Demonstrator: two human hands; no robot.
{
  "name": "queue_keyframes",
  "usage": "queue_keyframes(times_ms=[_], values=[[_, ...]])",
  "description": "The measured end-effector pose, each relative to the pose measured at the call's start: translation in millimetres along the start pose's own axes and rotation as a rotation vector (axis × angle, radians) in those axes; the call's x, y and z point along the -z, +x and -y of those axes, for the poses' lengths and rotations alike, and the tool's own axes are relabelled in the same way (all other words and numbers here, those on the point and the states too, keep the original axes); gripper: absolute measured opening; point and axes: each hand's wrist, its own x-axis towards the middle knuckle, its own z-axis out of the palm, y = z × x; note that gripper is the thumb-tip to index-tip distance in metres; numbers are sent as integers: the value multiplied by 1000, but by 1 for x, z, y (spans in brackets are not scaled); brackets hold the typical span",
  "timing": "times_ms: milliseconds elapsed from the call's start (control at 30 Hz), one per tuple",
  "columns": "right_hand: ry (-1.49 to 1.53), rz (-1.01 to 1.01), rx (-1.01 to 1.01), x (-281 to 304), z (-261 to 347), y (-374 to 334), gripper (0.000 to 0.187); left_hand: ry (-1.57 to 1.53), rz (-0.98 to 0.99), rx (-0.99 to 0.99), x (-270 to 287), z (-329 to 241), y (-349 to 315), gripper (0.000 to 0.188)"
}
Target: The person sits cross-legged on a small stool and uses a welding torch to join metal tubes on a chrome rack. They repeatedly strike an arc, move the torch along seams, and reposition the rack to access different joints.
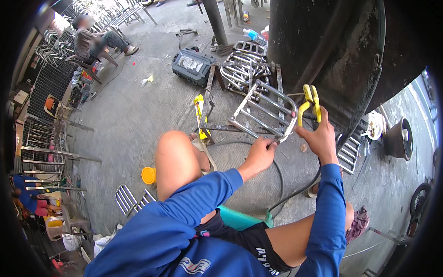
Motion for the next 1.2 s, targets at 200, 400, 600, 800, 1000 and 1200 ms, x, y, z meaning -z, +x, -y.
queue_keyframes(times_ms=[200, 400, 600, 800, 1000, 1200], values=[[113, -44, 23, -1, 0, 1, 109, -24, -8, -11, 0, -5, -1, 30], [378, 51, -49, 4, 7, -3, 101, -153, 5, 62, 0, -3, 1, 29], [182, -46, 19, 1, 4, -4, 104, -36, 2, -72, 3, 5, 4, 36], [194, -37, -52, 5, -3, -3, 105, -17, -34, -92, 6, 9, 3, 37], [180, -42, -20, 8, 1, -6, 105, 22, -13, -63, 11, 5, 2, 34], [155, -49, 19, 2, -4, -7, 107, 41, -7, -20, 10, 6, 0, 31]])
